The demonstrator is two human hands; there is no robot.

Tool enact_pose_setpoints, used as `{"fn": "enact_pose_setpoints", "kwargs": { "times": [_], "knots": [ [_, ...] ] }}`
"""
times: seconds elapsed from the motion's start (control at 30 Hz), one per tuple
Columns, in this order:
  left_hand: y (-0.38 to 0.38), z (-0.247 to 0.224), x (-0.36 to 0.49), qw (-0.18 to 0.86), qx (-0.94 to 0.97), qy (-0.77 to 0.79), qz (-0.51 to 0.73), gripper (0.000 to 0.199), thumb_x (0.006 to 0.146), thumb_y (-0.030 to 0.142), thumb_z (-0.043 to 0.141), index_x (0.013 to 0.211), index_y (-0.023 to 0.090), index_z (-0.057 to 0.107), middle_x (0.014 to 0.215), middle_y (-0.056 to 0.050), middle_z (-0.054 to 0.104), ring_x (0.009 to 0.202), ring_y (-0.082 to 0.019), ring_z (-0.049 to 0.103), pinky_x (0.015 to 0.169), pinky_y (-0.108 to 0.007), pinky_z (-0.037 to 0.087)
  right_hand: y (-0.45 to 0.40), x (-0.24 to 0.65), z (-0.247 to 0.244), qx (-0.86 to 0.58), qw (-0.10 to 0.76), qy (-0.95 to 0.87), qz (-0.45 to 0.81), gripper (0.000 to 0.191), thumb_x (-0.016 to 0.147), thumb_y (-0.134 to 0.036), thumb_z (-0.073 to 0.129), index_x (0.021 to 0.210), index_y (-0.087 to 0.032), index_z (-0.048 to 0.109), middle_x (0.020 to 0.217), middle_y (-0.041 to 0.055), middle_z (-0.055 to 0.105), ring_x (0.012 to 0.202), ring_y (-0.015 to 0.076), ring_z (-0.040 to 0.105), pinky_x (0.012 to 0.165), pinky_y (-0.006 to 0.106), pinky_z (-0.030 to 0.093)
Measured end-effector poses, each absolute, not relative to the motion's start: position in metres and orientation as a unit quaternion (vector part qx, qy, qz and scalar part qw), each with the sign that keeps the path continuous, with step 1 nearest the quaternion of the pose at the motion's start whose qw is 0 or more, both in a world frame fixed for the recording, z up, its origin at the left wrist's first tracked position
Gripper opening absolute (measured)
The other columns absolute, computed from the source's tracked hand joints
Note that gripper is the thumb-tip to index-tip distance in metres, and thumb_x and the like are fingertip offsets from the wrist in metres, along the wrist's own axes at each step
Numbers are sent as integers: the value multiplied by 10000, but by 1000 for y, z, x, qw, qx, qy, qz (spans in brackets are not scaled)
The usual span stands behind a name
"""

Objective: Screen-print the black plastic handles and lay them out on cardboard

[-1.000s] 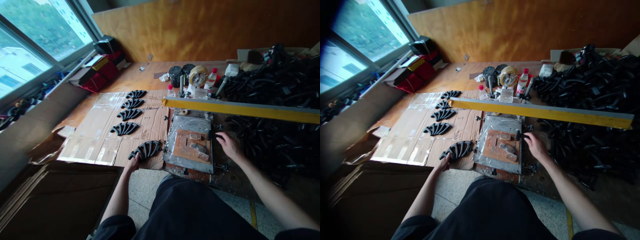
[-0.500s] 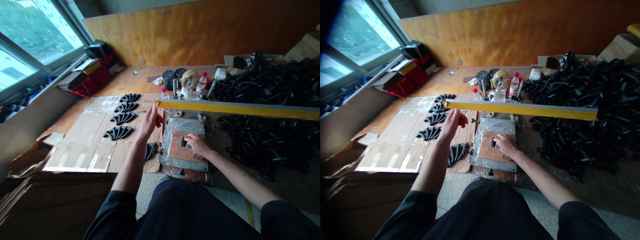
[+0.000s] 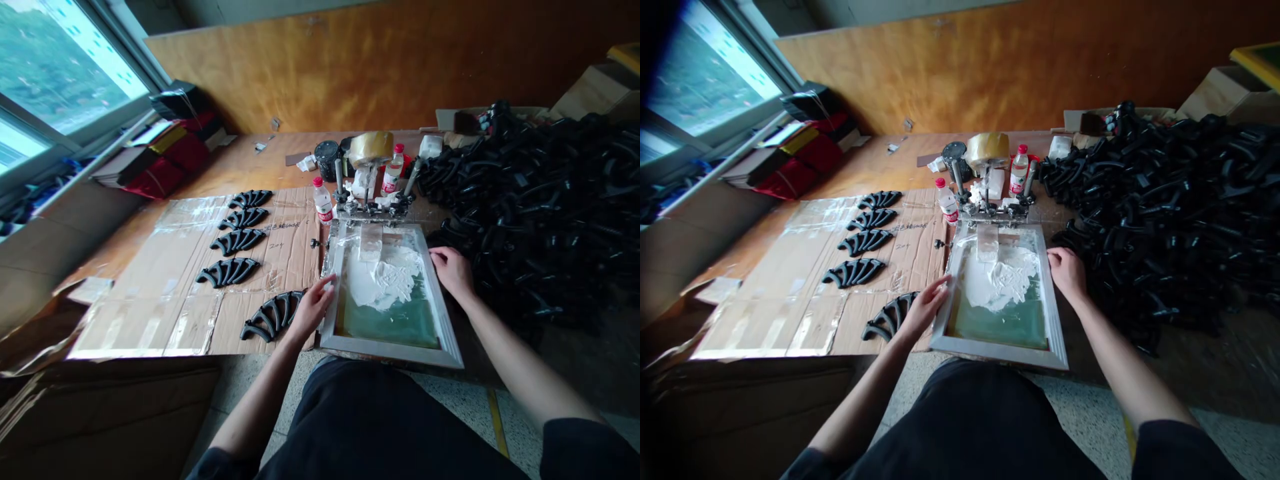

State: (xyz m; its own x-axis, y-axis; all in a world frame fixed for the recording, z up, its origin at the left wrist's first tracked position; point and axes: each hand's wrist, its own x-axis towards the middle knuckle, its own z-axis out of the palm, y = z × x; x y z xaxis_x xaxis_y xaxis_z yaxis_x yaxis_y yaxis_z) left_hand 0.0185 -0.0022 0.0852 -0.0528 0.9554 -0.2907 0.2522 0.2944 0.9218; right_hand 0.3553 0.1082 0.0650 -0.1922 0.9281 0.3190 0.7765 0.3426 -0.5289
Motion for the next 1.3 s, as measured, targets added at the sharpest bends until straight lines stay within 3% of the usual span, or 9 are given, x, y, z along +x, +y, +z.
{"fn": "enact_pose_setpoints", "kwargs": {
  "times": [0.13, 0.2, 0.37, 0.57, 0.67, 0.87, 1.0, 1.17, 1.3],
  "knots": [
    [-3, 44, 23, 436, 507, 686, 286, 602, 863, 440, 531, 1431, 259, 448, 666, 33, 558, 571, -111, 485, 563, -211, 352, 137, 295, 88, -538, 294, -789, 44, 557, 806, -314, 674, 1319, -161, 519, 1388, 163, 472, 1231, 347, 465, 943, 489, 457],
    [-1, 38, 24, 423, 518, 696, 260, 595, 874, 437, 506, 1435, 250, 441, 678, 27, 565, 583, -118, 499, 583, -221, 359, 139, 259, 93, -509, 228, -828, 59, 535, 769, -280, 724, 1261, -167, 548, 1283, 148, 558, 1165, 329, 505, 924, 465, 451],
    [0, 33, 22, 430, 513, 705, 236, 575, 883, 500, 476, 1404, 255, 481, 685, 22, 555, 606, -127, 519, 597, -228, 364, 99, 240, 85, -423, 89, -895, 111, 102, 844, -154, 596, 927, -186, 646, 875, 74, 665, 856, 222, 595, 743, 317, 437],
    [-1, 29, 21, 427, 510, 711, 229, 559, 883, 510, 476, 1378, 250, 505, 743, 11, 597, 674, -137, 555, 628, -227, 390, 70, 275, 85, -213, 96, -963, 134, 214, 754, -20, 546, 839, -189, 647, 816, 34, 665, 795, 177, 575, 697, 271, 408],
    [0, 32, 21, 430, 503, 713, 233, 542, 879, 487, 495, 1357, 233, 527, 735, 7, 608, 651, -133, 555, 623, -227, 406, 76, 269, 83, -265, 133, -946, 131, 200, 763, -44, 569, 848, -202, 659, 797, 15, 666, 784, 173, 581, 691, 266, 418],
    [0, 37, 22, 443, 485, 709, 256, 523, 856, 448, 547, 1330, 229, 553, 691, 14, 590, 599, -122, 534, 578, -219, 402, 48, 271, 65, -259, 177, -945, 89, 326, 800, -10, 521, 1025, -184, 681, 1011, 74, 698, 899, 206, 606, 769, 313, 475],
    [-2, 42, 20, 462, 482, 694, 269, 543, 855, 467, 540, 1343, 228, 537, 679, 22, 567, 573, -110, 498, 536, -204, 373, 65, 268, 79, -335, 198, -909, 151, 245, 849, -177, 635, 1084, -237, 672, 936, 31, 706, 841, 182, 636, 751, 293, 492],
    [-4, 73, 15, 514, 474, 638, 323, 640, 846, 548, 544, 1404, 244, 465, 618, 57, 485, 513, -90, 427, 479, -188, 334, 135, 252, 124, -513, 180, -830, 126, 559, 857, -372, 655, 1386, -290, 495, 1097, 78, 667, 898, 226, 638, 789, 355, 498],
    [4, 119, 18, 564, 421, 584, 405, 599, 850, 668, 457, 1178, 195, 628, 594, 35, 504, 477, -90, 435, 449, -196, 341, 172, 300, 146, -582, 240, -771, 95, 503, 885, -481, 557, 1325, -237, 564, 966, 89, 672, 814, 221, 624, 770, 365, 484]
  ]
}}
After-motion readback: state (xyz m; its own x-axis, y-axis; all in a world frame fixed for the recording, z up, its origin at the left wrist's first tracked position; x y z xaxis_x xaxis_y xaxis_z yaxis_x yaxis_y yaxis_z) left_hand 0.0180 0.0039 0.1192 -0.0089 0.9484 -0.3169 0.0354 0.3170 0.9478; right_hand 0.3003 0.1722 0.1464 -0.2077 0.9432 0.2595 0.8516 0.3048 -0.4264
